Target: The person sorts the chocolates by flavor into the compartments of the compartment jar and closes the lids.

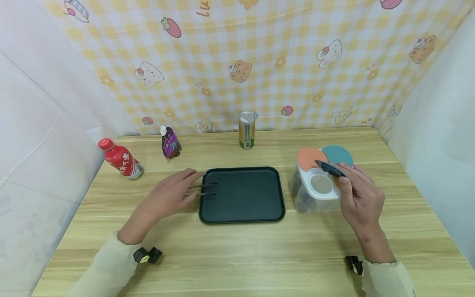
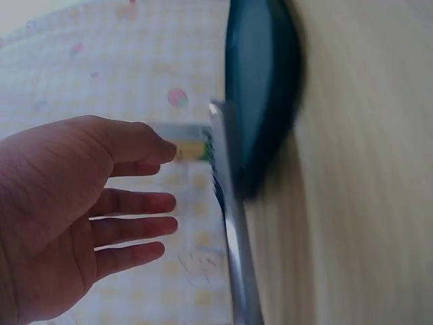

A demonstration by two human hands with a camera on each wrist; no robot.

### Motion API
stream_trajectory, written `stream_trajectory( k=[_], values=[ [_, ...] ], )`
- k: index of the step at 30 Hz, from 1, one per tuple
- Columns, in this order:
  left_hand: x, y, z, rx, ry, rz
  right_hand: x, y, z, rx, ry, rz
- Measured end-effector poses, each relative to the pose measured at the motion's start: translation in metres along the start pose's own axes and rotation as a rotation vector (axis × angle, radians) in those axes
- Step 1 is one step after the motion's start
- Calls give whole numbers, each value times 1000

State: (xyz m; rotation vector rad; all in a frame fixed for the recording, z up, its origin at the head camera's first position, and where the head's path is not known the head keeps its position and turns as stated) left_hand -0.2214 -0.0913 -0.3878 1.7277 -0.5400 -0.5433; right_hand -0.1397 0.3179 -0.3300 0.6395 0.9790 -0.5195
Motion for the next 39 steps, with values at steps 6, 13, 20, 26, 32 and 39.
stream_trajectory(
  k=[6, 13, 20, 26, 32, 39],
  values=[
    [-29, 17, -53, 92, -155, -99, 1, -1, -1, 5, -3, 8],
    [-74, 22, -135, 225, -363, -172, -2, 4, 2, 23, 19, -5],
    [-120, 12, -199, 596, -494, -43, -5, 4, 10, 19, 27, 5],
    [-139, 11, -223, 794, -560, -40, -7, 3, 16, 9, 36, 31],
    [-143, 2, -223, 788, -514, -32, -10, -1, 25, -37, 66, 47],
    [-141, -4, -223, 622, -543, -52, -12, -5, 32, -109, 84, 73]
  ],
)
Point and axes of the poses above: each hand's wrist, its own x-axis away from the middle knuckle, its own y-axis out of the back of the hand, z = x × y, the point moved 9 cm from there along -x, towards the middle knuckle, and after that the axes turned 1 degree about z, right-handed, at the moved point
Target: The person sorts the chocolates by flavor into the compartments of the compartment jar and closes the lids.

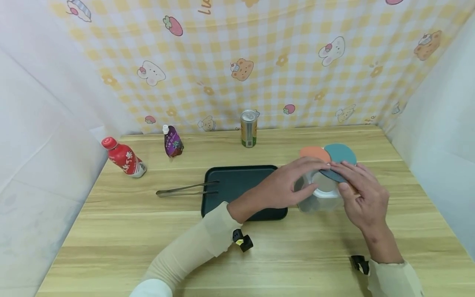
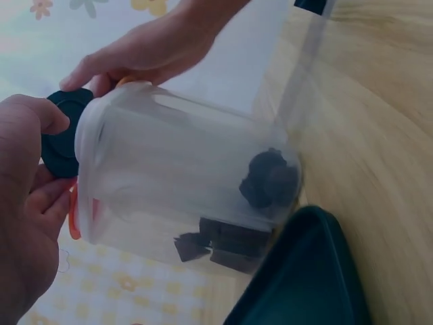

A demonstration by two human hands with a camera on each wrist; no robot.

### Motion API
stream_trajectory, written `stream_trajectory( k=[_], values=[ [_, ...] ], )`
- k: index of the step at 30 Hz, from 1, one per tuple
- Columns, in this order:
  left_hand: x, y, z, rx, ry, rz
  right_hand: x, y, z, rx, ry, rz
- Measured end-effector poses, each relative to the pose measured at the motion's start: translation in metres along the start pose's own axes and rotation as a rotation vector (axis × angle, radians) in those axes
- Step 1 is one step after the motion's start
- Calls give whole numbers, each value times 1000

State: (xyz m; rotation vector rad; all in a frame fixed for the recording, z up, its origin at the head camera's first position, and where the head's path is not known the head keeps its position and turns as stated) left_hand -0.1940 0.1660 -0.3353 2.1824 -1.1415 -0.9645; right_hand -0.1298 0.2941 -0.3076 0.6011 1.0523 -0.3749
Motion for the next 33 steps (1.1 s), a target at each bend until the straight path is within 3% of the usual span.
stream_trajectory(
  k=[8, 13, 21, 29, 33],
  values=[
    [7, -9, -3, -152, -205, 28, 1, -2, 0, 1, 32, 132],
    [9, -13, -3, -265, -266, 29, 3, -3, -1, -21, 47, 170],
    [9, -14, -2, -243, -298, 26, 3, -3, -5, 14, 17, 173],
    [11, -11, 0, -127, -321, 16, 1, -4, -2, -8, 7, 190],
    [11, -12, 1, -138, -348, 4, 0, -4, -2, -20, 1, 212]
  ],
)
Point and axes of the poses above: each hand's wrist, its own x-axis away from the middle knuckle, its own y-axis out of the back of the hand, z = x × y, the point moved 9 cm from there along -x, towards the middle knuckle, and after that the axes turned 1 degree about z, right-handed, at the moved point
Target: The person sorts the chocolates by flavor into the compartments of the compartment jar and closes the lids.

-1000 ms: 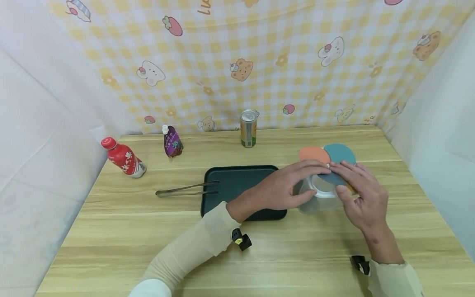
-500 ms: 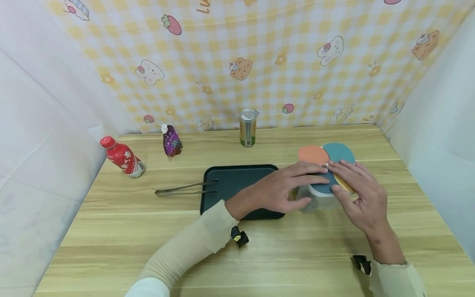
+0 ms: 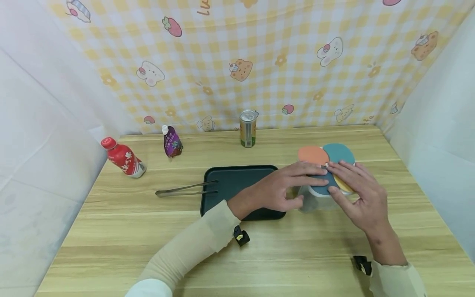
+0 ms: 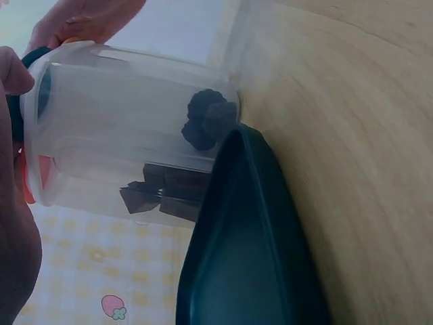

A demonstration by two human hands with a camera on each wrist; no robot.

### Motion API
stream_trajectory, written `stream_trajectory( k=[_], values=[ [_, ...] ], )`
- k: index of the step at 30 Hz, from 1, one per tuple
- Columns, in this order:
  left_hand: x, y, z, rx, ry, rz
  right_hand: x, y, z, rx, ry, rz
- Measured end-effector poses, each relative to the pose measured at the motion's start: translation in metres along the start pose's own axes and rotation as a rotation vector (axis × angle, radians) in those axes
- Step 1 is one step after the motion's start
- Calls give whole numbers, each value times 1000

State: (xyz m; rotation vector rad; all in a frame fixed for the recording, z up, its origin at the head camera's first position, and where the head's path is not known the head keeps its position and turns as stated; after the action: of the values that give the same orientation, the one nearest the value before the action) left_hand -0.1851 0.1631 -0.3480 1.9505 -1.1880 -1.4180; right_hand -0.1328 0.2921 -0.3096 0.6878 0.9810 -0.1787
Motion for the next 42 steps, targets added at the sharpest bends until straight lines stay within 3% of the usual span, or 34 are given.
stream_trajectory(
  k=[10, 25, 30, 33, 36, 39, 42],
  values=[
    [-1, -2, -1, -18, -110, -58, 3, 3, -5, 0, -18, 58],
    [1, -8, -1, -124, -102, -24, 7, 5, -4, -22, -15, 40],
    [-4, -8, -2, -215, -98, 106, 6, 7, -10, -8, 5, 47],
    [-3, -10, -3, -283, -59, 234, 8, 7, -15, 21, -4, 99],
    [2, -7, -5, -333, -20, 317, 9, 7, -19, 70, -28, 176],
    [11, 5, -10, -333, 18, 338, 4, 11, -14, 120, -34, 197],
    [27, 25, -16, -307, 75, 324, -8, 15, 4, 145, -19, 150]
  ],
)
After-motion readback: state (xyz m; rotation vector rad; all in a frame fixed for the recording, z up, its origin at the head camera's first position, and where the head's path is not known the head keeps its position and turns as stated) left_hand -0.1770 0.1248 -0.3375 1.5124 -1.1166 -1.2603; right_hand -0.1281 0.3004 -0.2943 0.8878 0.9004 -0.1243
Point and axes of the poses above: each hand's wrist, its own x-axis away from the middle knuckle, its own y-axis out of the back of the hand, z = x × y, the point moved 9 cm from there along -x, towards the middle knuckle, and after that the axes turned 1 degree about z, right-handed, at the moved point
